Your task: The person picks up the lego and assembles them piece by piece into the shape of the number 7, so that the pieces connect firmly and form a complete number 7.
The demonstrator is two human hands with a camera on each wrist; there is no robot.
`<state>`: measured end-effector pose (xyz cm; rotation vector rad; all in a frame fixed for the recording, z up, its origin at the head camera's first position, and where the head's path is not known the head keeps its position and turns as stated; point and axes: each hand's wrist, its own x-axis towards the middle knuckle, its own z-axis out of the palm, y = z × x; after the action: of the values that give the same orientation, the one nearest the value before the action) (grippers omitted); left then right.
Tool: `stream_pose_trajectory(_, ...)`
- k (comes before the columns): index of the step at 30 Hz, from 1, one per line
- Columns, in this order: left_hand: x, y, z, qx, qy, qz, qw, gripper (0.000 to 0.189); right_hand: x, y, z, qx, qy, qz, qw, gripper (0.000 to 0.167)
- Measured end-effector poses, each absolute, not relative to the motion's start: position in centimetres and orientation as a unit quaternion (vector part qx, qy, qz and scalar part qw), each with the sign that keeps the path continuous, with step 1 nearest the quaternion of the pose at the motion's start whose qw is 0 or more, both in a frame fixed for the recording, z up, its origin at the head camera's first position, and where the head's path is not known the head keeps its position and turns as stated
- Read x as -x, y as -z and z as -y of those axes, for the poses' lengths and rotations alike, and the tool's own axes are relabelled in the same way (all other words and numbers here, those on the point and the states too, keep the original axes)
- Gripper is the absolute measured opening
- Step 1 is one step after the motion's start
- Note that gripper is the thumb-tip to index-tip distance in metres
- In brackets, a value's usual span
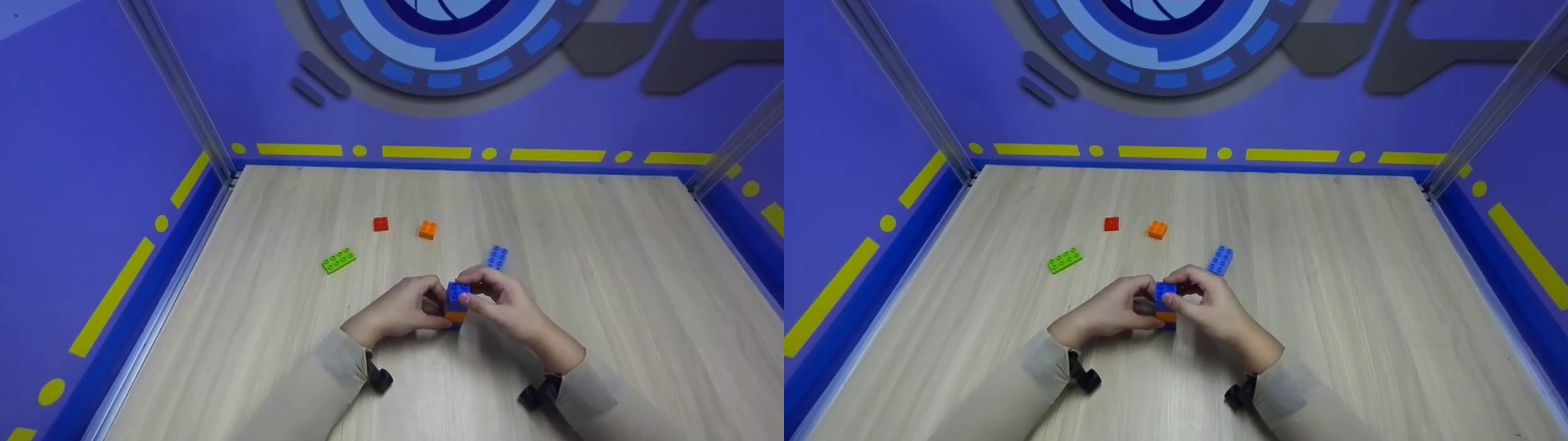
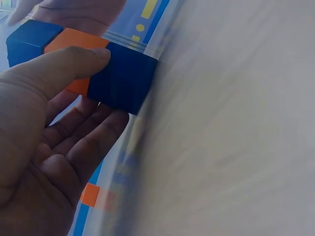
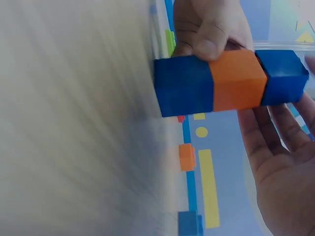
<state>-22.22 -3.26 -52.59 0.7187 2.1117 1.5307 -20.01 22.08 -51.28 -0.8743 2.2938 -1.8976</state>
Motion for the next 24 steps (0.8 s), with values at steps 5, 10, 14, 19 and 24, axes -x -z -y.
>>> stream_pose_trajectory(5,22.1,52.8,3.2,-0.259,-0.550,-0.762,0.222,0.030,19.5,52.4,-21.4,0.282,0.644,-0.711,-0.008,0.019)
stream_pose_trajectory(10,22.1,52.8,3.4,-0.265,-0.541,-0.768,0.216,0.031,19.5,52.9,-21.0,0.275,0.653,-0.706,-0.019,0.022)
stream_pose_trajectory(14,22.0,53.1,3.8,-0.266,-0.537,-0.770,0.219,0.031,19.5,53.5,-20.8,0.284,0.651,-0.703,-0.015,0.022)
stream_pose_trajectory(19,22.0,53.2,3.9,-0.266,-0.541,-0.766,0.222,0.032,19.6,54.0,-20.6,0.311,0.655,-0.688,-0.020,0.021)
stream_pose_trajectory(24,22.2,53.1,3.4,-0.269,-0.545,-0.763,0.220,0.032,20.1,53.9,-20.7,0.333,0.661,-0.672,-0.031,0.021)
